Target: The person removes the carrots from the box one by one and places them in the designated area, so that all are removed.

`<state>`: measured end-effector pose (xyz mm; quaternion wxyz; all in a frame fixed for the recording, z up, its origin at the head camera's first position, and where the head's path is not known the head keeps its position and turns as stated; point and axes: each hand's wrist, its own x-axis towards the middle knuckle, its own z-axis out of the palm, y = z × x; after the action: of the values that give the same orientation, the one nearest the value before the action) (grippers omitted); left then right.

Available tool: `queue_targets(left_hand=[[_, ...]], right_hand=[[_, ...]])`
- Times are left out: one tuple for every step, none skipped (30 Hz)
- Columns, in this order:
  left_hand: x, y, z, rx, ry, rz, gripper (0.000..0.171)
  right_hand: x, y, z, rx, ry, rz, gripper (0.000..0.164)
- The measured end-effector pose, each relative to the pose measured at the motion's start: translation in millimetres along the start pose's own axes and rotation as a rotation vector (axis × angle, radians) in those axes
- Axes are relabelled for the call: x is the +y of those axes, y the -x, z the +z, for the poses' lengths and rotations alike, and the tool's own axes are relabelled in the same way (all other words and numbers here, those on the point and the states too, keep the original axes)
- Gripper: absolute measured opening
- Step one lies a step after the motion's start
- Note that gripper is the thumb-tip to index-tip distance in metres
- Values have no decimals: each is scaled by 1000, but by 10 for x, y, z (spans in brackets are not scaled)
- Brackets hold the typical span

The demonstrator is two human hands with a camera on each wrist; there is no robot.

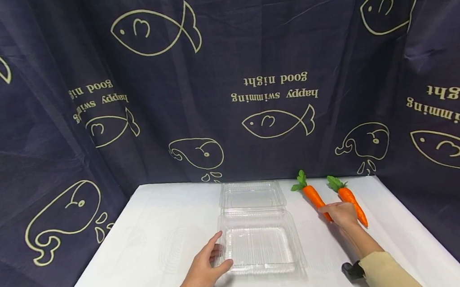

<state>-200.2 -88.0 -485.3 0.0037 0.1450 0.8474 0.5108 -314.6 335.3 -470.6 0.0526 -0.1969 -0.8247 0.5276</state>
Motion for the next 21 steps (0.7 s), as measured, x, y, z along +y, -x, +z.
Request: queue_targets(left_hand=[[2, -4, -2, 0, 1, 0, 80], [3, -6, -3, 0, 1, -2, 80], [2, -5, -3, 1, 1, -3, 80], [1, -3, -4, 1, 3, -6, 80], [0, 1, -4, 0, 3, -11, 80], [-1, 5, -2, -2, 6, -16, 80], [-6, 15, 3, -5, 8, -20, 80], [-10, 25, 7, -6, 9, -24, 80], [-13, 33, 10, -7, 8, -27, 80], [-15, 38, 13, -10, 8, -27, 80], [-16, 41, 15, -10, 8, -25, 80], [-17, 40, 17, -9, 7, -21, 80], [-17, 38, 18, -9, 6, -18, 80], [-16, 34, 18, -8, 5, -16, 80], [-16, 30, 18, -8, 2, -15, 80], [-16, 25, 18, -8, 2, -12, 80], [-16, 20, 16, -7, 2, -9, 80], [-15, 16, 14, -7, 1, -8, 80], [-15, 14, 12, -8, 2, -6, 80], [-15, 13, 9, -6, 1, -3, 80], [-14, 13, 5, -5, 1, -1, 79]], right_hand=[[6, 0, 5, 2, 6, -8, 38], [14, -3, 11, 7, 14, -7, 37], [25, -2, 19, 9, 20, -3, 36], [37, 1, 29, 11, 24, -1, 34], [48, 4, 36, 12, 30, 9, 33], [58, 11, 45, 7, 27, 19, 31], [73, 19, 56, 5, 29, 34, 28], [89, 27, 65, -2, 26, 48, 25], [102, 37, 71, -11, 22, 57, 23], [110, 45, 75, -14, 24, 62, 21], [117, 49, 80, -18, 27, 66, 20], [121, 54, 82, -18, 30, 70, 19], [121, 58, 83, -13, 40, 74, 20], [121, 63, 83, -16, 48, 77, 21], [119, 66, 82, -16, 58, 80, 23], [113, 68, 82, -15, 68, 83, 26], [109, 67, 82, -16, 75, 85, 28], [103, 64, 82, -15, 83, 86, 30], [98, 61, 82, -16, 92, 84, 32], [94, 57, 84, -17, 102, 85, 33], [87, 55, 85, -21, 108, 86, 34]])
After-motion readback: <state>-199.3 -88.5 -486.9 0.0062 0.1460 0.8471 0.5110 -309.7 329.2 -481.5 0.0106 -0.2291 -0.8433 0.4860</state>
